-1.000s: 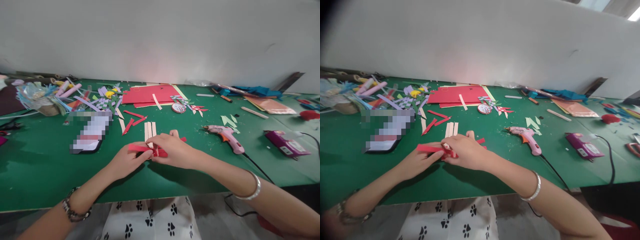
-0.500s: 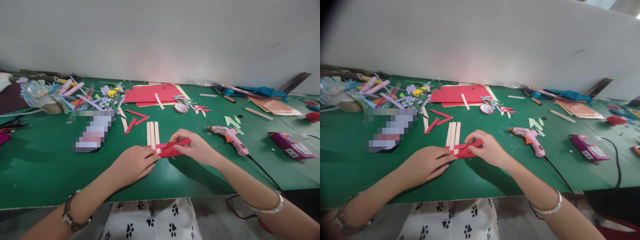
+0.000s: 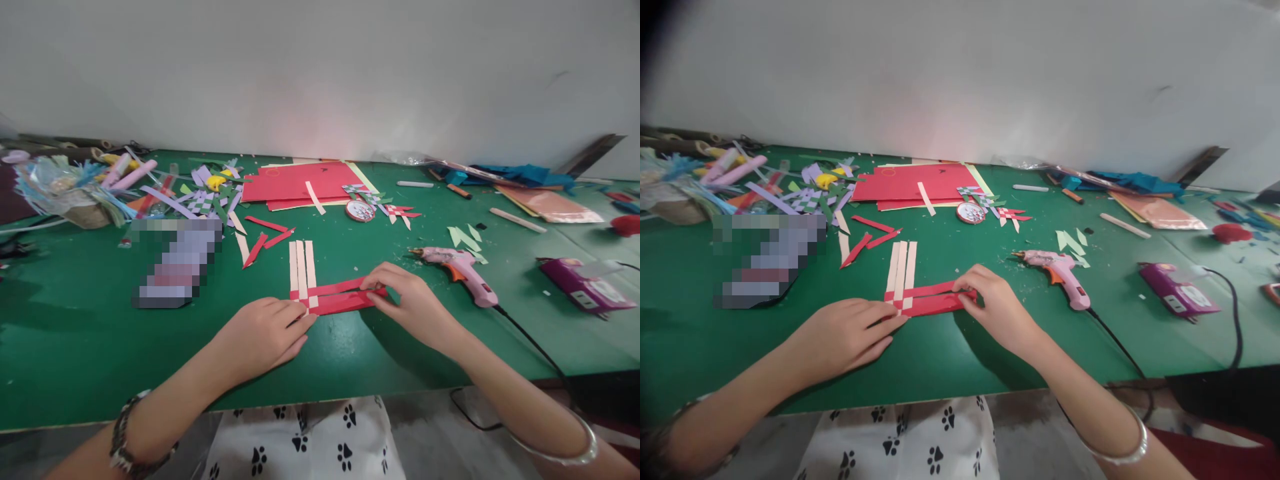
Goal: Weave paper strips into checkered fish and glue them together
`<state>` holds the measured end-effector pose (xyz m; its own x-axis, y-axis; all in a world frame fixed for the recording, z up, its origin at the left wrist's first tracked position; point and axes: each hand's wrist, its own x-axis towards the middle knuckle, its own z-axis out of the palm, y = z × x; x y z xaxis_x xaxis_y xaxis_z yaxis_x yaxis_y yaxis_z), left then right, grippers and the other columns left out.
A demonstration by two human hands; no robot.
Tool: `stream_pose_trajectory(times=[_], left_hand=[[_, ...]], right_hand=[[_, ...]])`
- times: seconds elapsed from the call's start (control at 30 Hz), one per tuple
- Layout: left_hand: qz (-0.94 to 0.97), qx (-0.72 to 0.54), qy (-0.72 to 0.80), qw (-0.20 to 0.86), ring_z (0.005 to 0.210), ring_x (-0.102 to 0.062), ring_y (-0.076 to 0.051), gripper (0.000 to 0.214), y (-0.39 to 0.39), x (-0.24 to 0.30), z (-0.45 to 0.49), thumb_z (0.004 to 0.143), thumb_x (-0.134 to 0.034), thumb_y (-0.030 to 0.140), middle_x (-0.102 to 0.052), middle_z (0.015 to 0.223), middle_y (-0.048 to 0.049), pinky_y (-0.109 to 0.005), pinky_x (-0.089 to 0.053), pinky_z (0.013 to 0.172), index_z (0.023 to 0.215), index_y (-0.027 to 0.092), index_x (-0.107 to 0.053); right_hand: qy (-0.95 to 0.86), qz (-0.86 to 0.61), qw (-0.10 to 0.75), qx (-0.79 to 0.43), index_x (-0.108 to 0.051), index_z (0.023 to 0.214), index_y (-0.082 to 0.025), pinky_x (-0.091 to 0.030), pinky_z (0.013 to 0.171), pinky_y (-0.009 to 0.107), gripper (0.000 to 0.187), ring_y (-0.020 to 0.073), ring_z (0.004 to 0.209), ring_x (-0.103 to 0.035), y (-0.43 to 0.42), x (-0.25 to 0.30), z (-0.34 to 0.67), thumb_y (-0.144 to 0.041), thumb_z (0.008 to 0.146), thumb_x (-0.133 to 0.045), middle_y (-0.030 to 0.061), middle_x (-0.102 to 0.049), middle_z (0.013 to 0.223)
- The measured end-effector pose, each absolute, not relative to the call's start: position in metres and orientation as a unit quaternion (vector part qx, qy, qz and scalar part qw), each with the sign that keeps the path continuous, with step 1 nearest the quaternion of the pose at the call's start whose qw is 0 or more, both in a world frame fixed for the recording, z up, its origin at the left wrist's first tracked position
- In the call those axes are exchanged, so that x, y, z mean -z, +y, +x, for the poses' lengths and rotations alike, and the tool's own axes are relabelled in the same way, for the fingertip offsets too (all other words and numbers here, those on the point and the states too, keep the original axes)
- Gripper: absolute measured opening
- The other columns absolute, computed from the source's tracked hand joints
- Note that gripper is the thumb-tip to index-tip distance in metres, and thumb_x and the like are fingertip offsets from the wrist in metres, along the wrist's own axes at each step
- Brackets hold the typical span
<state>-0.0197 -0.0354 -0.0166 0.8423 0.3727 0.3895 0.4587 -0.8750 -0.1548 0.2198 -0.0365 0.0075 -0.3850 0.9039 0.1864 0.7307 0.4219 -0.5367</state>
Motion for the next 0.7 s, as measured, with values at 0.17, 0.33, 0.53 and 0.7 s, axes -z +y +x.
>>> stream_pose_trajectory(times=[0.17, 0.33, 0.53, 0.7], left_hand=[[-0.952, 0.175, -0.22, 0.118, 0.067, -0.061, -0.015, 0.024, -0.0356, 0.0173, -0.0209, 0.082, -0.039, 0.02, -0.066, 0.082, -0.0044, -0.027, -0.048, 0.058, 0.088, 0.015, -0.061], [-0.952, 0.177, -0.219, 0.119, 0.068, -0.061, -0.015, 0.025, -0.0358, 0.0158, -0.0203, 0.082, -0.038, 0.021, -0.066, 0.081, -0.0042, -0.027, -0.048, 0.058, 0.087, 0.015, -0.061], [-0.951, 0.179, -0.224, 0.118, 0.067, -0.061, -0.015, 0.026, -0.0359, 0.015, -0.0186, 0.083, -0.036, 0.021, -0.066, 0.081, -0.0042, -0.027, -0.048, 0.058, 0.086, 0.015, -0.061], [-0.952, 0.173, -0.224, 0.114, 0.067, -0.061, -0.014, 0.027, -0.0369, 0.0149, -0.0186, 0.083, -0.035, 0.022, -0.066, 0.081, -0.0044, -0.027, -0.047, 0.058, 0.086, 0.015, -0.061]], right_hand=[[-0.813, -0.505, 0.232, -0.175, -0.054, 0.076, -0.018, -0.043, 0.061, 0.023, 0.013, 0.0109, 0.069, -0.053, -0.04, -0.0033, 0.2234, -0.009, 0.078, -0.045, 0.0027, -0.054, 0.079], [-0.808, -0.514, 0.24, -0.16, -0.054, 0.077, -0.018, -0.043, 0.062, 0.024, 0.014, 0.0119, 0.07, -0.053, -0.0433, 0.0013, 0.2248, -0.01, 0.079, -0.043, 0.0035, -0.055, 0.078], [-0.8, -0.522, 0.242, -0.168, -0.055, 0.077, -0.018, -0.042, 0.059, 0.022, 0.013, 0.0108, 0.066, -0.051, -0.044, 0.0022, 0.2249, -0.01, 0.078, -0.044, 0.0032, -0.053, 0.076], [-0.794, -0.531, 0.241, -0.173, -0.054, 0.076, -0.018, -0.042, 0.058, 0.022, 0.014, 0.0105, 0.065, -0.05, -0.0443, 0.0029, 0.2231, -0.009, 0.078, -0.043, 0.003, -0.053, 0.077]])
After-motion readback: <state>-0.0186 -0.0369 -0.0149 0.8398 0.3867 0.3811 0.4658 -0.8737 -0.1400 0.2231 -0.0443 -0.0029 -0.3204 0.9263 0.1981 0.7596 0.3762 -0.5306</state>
